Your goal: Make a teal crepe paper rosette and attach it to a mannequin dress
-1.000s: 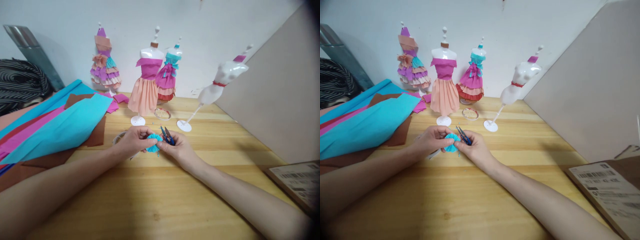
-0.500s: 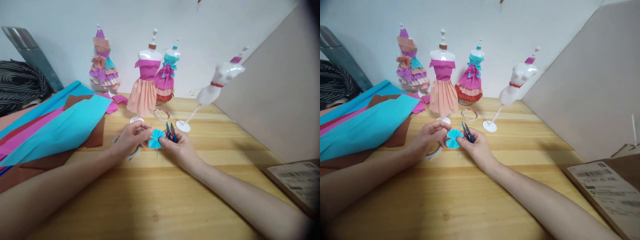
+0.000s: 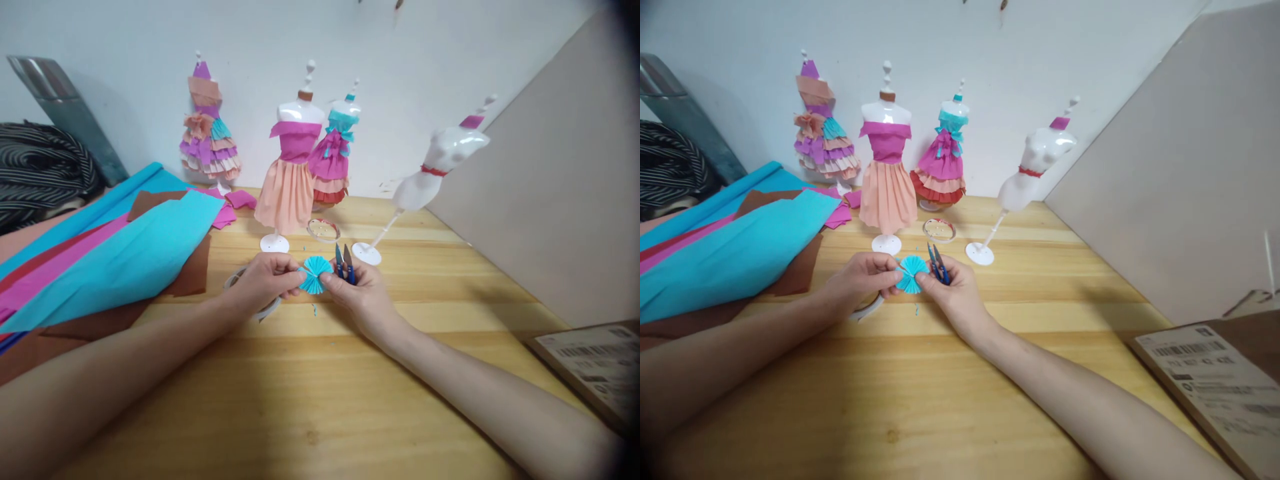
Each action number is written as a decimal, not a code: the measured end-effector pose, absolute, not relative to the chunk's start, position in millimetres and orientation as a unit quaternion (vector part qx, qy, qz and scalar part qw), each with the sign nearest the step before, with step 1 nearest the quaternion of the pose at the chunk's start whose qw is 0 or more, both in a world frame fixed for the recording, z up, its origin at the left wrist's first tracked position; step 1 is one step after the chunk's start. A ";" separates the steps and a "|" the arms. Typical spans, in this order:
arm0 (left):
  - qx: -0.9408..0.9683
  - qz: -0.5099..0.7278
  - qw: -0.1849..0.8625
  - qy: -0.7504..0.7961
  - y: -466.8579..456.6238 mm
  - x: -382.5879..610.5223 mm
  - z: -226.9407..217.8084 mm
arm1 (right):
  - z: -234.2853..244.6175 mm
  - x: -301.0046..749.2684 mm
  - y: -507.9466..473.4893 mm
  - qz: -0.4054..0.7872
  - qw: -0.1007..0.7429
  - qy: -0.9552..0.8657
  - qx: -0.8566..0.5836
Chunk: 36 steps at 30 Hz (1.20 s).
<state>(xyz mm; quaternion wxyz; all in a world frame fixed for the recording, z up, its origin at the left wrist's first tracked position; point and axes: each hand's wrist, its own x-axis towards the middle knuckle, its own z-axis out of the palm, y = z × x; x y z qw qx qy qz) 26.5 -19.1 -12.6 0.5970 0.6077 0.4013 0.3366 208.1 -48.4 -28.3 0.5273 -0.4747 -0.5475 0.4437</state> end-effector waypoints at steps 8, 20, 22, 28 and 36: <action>0.598 0.343 0.609 0.393 -18.0 26.9 -14.9 | -33.7 209.2 -45.4 0.443 0.526 -0.553 -0.470; 0.599 0.351 0.629 0.349 -20.8 29.7 -16.5 | -14.2 205.0 -56.2 0.421 0.470 -0.607 -0.483; 0.609 0.357 0.618 0.347 -20.1 30.1 -19.0 | -15.6 207.4 -56.6 0.422 0.463 -0.623 -0.468; 0.625 0.355 0.605 0.343 -23.8 30.4 -19.0 | -22.1 223.8 -46.9 0.454 0.498 -0.619 -0.404; 0.652 0.333 0.594 0.334 -23.4 29.7 -19.5 | -8.2 231.9 -41.1 0.357 0.398 -0.746 -0.396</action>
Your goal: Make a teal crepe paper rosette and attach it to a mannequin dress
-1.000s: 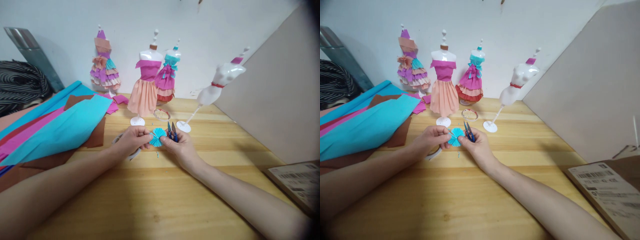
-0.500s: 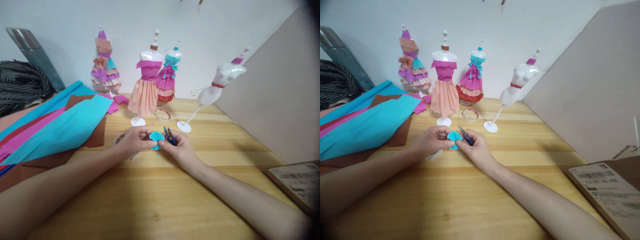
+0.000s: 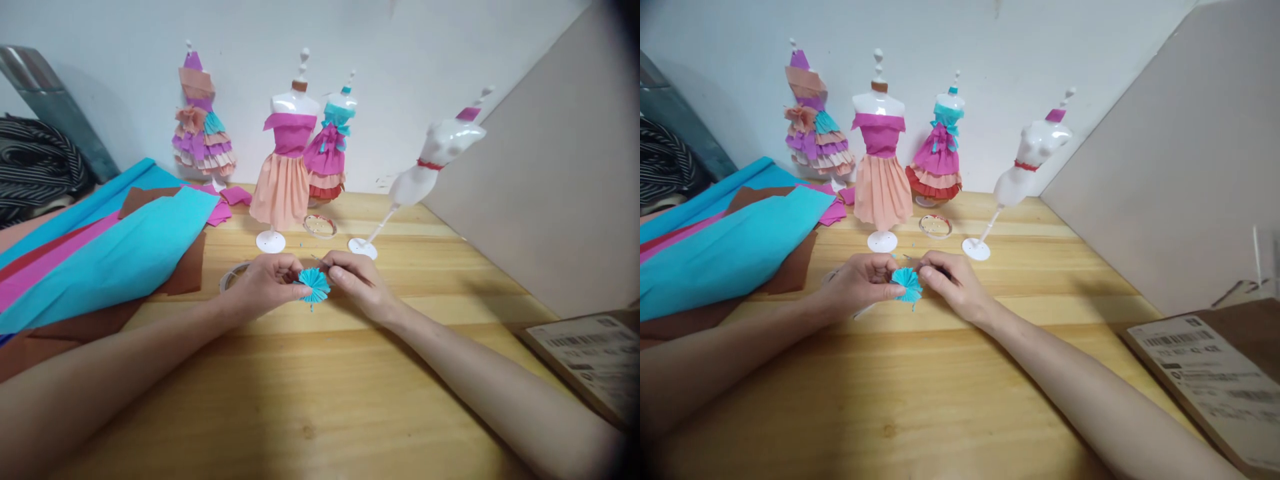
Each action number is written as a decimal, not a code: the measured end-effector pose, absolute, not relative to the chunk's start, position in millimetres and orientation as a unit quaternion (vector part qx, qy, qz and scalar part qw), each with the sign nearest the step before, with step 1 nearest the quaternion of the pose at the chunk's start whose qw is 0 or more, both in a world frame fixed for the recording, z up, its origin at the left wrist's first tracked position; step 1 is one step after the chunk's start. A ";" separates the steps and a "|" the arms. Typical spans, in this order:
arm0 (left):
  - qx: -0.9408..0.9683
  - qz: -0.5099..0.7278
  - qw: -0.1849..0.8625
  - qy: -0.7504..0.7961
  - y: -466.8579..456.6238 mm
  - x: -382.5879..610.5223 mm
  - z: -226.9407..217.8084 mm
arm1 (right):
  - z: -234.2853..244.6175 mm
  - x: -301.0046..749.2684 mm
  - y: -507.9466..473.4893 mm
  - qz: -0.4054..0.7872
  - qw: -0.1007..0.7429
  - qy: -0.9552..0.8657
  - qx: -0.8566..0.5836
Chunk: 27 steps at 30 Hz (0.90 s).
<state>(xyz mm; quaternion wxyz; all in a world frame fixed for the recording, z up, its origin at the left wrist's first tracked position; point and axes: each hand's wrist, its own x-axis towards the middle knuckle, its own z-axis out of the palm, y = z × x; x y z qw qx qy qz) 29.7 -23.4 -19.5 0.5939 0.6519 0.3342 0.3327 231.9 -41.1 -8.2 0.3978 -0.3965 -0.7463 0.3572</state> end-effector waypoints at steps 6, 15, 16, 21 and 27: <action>0.649 0.318 0.619 0.307 -21.8 29.0 -19.1 | -6.0 235.4 -39.6 0.259 0.357 -0.823 -0.358; 0.651 0.319 0.623 0.294 -21.4 28.6 -16.4 | 3.5 241.8 -37.2 0.144 0.331 -0.876 -0.319; 0.652 0.320 0.622 0.294 -21.2 28.6 -16.3 | 4.4 242.8 -36.8 0.134 0.327 -0.881 -0.315; 0.652 0.314 0.623 0.297 -21.0 28.2 -17.1 | 3.7 245.6 -34.2 0.112 0.322 -0.894 -0.290; 0.659 0.322 0.613 0.292 -20.1 27.8 -20.7 | 2.7 247.4 -33.8 0.117 0.327 -0.894 -0.283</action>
